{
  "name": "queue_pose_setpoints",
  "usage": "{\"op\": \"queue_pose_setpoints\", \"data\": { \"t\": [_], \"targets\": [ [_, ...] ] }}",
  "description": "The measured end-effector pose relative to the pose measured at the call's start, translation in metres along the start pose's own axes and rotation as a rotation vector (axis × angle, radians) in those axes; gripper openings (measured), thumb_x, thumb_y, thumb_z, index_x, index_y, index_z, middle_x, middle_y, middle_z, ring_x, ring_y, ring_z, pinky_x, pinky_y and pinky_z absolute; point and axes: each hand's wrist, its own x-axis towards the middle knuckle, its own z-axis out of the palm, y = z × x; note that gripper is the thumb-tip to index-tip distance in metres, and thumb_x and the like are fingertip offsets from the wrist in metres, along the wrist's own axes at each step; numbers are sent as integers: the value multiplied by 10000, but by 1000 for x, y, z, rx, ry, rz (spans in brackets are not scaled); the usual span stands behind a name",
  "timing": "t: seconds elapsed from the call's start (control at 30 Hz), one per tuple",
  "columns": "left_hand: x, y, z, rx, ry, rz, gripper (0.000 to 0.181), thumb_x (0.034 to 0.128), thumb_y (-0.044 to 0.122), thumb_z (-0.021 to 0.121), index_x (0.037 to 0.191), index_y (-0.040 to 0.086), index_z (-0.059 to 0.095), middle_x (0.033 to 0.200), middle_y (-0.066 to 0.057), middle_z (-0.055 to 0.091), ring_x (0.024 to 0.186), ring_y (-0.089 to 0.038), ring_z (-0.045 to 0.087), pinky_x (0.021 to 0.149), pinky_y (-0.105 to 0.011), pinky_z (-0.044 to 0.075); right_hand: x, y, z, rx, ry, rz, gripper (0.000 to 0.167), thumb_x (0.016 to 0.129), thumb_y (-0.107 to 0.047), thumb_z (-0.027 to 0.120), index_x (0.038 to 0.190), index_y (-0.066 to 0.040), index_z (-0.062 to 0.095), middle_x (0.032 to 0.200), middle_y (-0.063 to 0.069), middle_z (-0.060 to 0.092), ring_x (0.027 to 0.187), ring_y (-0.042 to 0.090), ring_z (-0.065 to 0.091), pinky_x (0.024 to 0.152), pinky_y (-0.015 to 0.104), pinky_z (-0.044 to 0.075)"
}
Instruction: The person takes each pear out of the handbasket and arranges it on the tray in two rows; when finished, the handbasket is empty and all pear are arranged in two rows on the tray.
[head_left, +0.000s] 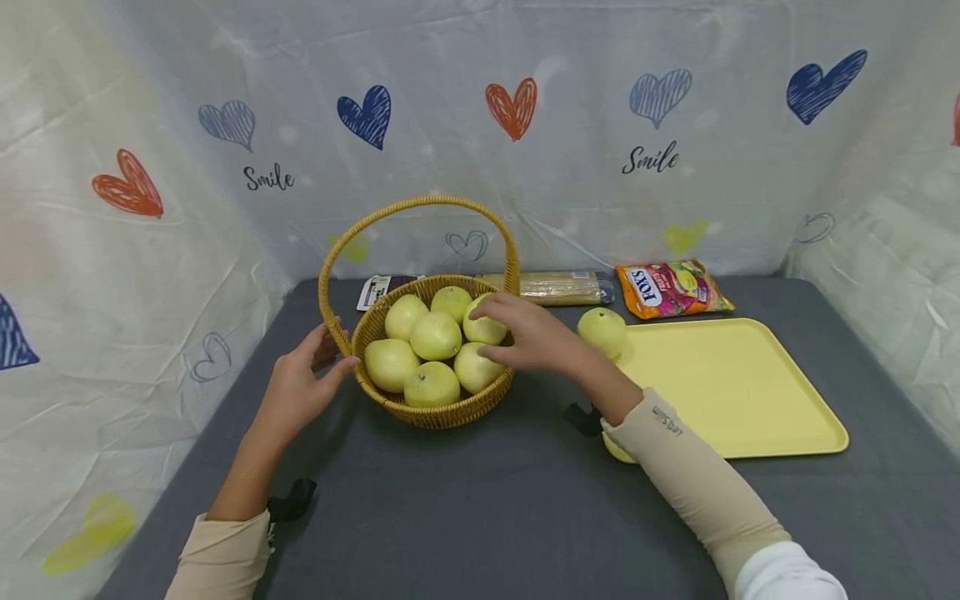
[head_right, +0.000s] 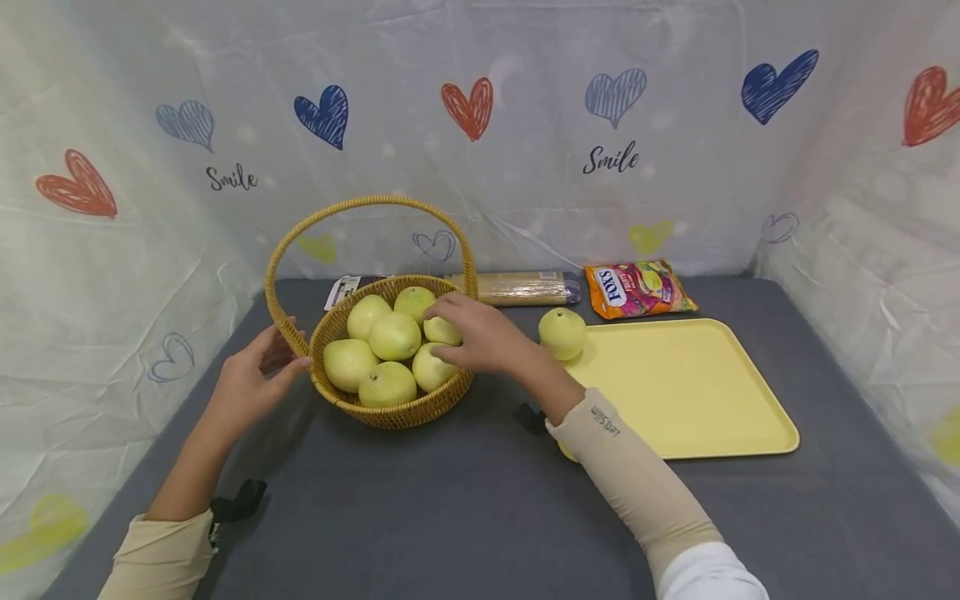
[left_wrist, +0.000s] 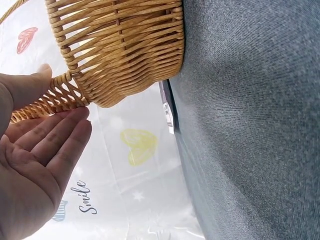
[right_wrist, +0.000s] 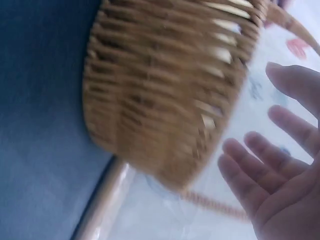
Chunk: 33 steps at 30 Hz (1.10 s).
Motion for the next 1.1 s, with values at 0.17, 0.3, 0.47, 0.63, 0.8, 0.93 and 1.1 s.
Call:
{"op": "queue_pose_setpoints", "data": {
  "t": [0.17, 0.3, 0.47, 0.63, 0.8, 0.93, 1.1],
  "targets": [
    [0, 1, 0, 2, -5, -6, 622, 949, 96, 715, 1491, -10, 429, 1278, -259, 624, 1123, -402, 637, 896, -531, 563, 23, -7, 21, -48, -78, -28, 516, 930, -148, 733, 1397, -33, 548, 1392, 124, 537, 1252, 279, 522, 986, 419, 490],
    [-1, 1, 1, 4, -5, -11, 625, 946, 90, 718, 1492, -7, 429, 1282, -256, 623, 1129, -395, 635, 900, -525, 563, 37, -11, 31, -122, -108, -48, 600, 894, -120, 771, 1428, -31, 513, 1411, 135, 535, 1281, 285, 510, 1025, 403, 472],
    [-1, 0, 0, -1, 6, -3, 625, 944, 87, 719, 1492, 0, 432, 1278, -259, 624, 1129, -397, 634, 898, -529, 563, 50, -15, 39, -175, -115, -17, 642, 876, -122, 790, 1444, -50, 499, 1413, 131, 533, 1277, 273, 515, 1001, 380, 490],
    [-1, 0, 0, 2, 10, 8, 621, 942, 84, 721, 1488, -2, 438, 1271, -256, 629, 1124, -396, 636, 893, -526, 566, 59, -20, 45, -228, -156, 43, 693, 872, -95, 766, 1488, -72, 448, 1420, 141, 519, 1285, 285, 500, 1009, 400, 481],
    [0, 1, 0, -3, 10, 9, 620, 945, 86, 718, 1488, -9, 435, 1274, -263, 625, 1129, -398, 634, 895, -524, 564, 63, -20, 47, -269, -178, 46, 746, 868, -120, 776, 1514, -89, 406, 1415, 140, 517, 1266, 285, 511, 1004, 400, 481],
    [0, 2, 0, -2, 8, -1, 620, 951, 107, 714, 1492, -1, 432, 1277, -257, 626, 1121, -399, 639, 897, -528, 563, 59, -15, 46, -222, -150, 1, 720, 881, -138, 766, 1502, -61, 411, 1414, 148, 508, 1274, 283, 498, 1021, 396, 463],
    [0, 2, 0, 2, 6, 1, 620, 948, 105, 719, 1489, -2, 436, 1275, -258, 627, 1116, -403, 642, 896, -532, 564, 54, -4, 49, -150, -82, -61, 700, 880, -150, 767, 1481, -28, 430, 1401, 159, 504, 1262, 285, 499, 1015, 402, 461]
  ]
}}
